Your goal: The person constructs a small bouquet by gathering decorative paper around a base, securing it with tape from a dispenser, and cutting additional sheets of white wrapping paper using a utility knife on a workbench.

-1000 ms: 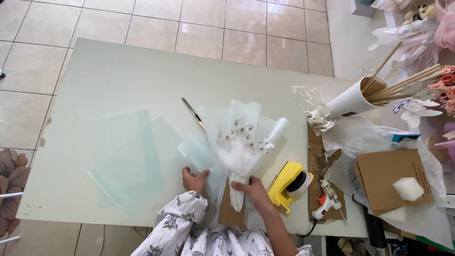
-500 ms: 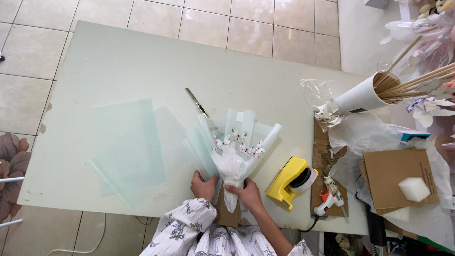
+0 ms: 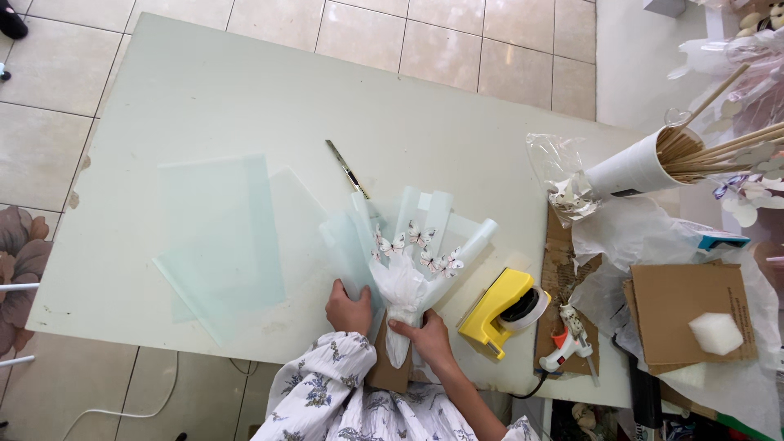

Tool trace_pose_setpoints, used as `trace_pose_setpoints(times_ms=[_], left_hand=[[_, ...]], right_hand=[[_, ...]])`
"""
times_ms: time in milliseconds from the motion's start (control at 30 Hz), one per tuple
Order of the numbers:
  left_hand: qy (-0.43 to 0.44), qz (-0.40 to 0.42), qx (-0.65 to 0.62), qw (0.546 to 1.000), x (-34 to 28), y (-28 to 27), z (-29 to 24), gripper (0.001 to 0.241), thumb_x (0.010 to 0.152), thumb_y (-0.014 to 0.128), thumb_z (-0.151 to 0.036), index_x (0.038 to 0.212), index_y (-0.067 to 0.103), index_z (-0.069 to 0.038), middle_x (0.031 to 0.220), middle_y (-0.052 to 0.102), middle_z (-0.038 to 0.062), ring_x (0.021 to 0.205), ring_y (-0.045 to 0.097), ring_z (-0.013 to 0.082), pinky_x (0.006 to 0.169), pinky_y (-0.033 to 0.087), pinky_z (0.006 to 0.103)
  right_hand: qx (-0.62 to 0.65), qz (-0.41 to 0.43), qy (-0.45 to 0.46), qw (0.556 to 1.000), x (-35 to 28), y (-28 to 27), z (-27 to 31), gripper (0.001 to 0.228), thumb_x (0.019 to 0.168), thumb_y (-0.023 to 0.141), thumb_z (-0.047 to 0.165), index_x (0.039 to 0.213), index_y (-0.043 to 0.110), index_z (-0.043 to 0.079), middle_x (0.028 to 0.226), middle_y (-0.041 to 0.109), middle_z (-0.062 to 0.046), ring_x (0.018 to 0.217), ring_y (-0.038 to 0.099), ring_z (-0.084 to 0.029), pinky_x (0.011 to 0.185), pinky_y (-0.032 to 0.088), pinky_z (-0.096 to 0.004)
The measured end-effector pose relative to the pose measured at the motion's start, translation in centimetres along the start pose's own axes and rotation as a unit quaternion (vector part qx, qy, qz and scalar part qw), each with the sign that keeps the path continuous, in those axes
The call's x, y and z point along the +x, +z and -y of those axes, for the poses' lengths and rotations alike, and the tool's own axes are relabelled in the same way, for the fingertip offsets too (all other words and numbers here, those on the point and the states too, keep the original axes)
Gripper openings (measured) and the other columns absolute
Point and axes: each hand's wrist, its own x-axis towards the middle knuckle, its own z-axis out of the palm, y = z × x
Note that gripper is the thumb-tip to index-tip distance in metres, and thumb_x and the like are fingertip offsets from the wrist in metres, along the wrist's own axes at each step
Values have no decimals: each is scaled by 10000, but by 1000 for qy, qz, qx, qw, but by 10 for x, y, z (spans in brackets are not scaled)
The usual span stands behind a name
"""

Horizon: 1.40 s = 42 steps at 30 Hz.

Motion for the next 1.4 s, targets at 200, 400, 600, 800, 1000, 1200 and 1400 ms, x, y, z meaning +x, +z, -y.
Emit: trace_pose_setpoints(times_ms=[200, 400, 600, 800, 1000, 1200, 1400], left_hand=[[10, 37, 46, 998, -13, -15, -12, 550, 788, 652, -282, 1279, 481, -103, 1168, 680, 174, 999, 644, 456, 843, 487, 570], [16, 46, 5, 999, -29, -16, -15, 542, 787, 636, -207, 1304, 488, -148, 1055, 726, 156, 933, 664, 435, 818, 509, 538], [16, 41, 2, 999, -30, -25, -25, 534, 777, 652, -186, 1291, 510, -179, 881, 662, 91, 815, 654, 368, 771, 512, 502], [28, 39, -16, 999, -36, -17, -19, 535, 789, 664, -201, 1303, 519, -172, 876, 640, 66, 810, 651, 349, 779, 497, 475], [54, 21, -32, 998, -41, -15, -17, 510, 785, 668, -189, 1276, 539, -145, 865, 660, 71, 771, 651, 327, 754, 507, 472], [40, 18, -46, 998, -47, -22, -30, 432, 775, 710, -238, 1185, 592, -167, 758, 663, 18, 642, 622, 246, 685, 515, 425], [-83, 78, -279, 954, -69, -45, -38, 306, 787, 818, -241, 1031, 690, -106, 925, 735, 49, 835, 678, 152, 741, 583, 288]], right_hand=[[-9, -7, -15, 1000, 4, 1, -5, 678, 603, 923, 396, 1182, 723, 105, 1177, 795, -41, 1060, 730, -171, 841, 537, -314], [-5, -12, -17, 1000, 4, 2, -5, 722, 592, 922, 417, 1203, 707, 97, 1194, 788, -52, 1068, 732, -184, 837, 543, -323], [-9, -13, -17, 1000, -3, 2, -2, 750, 606, 918, 433, 1243, 693, 108, 1229, 775, -54, 1108, 721, -192, 872, 543, -324], [25, -28, -11, 999, -3, 3, -9, 711, 618, 919, 361, 1243, 700, 104, 1216, 781, -50, 1101, 713, -184, 886, 530, -321], [18, -29, -24, 999, 1, 4, -17, 741, 616, 906, 411, 1262, 696, 117, 1231, 779, -46, 1106, 706, -168, 880, 522, -311], [19, -26, -11, 999, -4, 2, -9, 746, 627, 902, 405, 1273, 681, 104, 1248, 767, -55, 1120, 702, -190, 891, 520, -326], [23, -15, -1, 1000, -13, -1, 2, 728, 640, 900, 383, 1276, 676, 108, 1253, 766, -54, 1125, 702, -192, 890, 524, -327]])
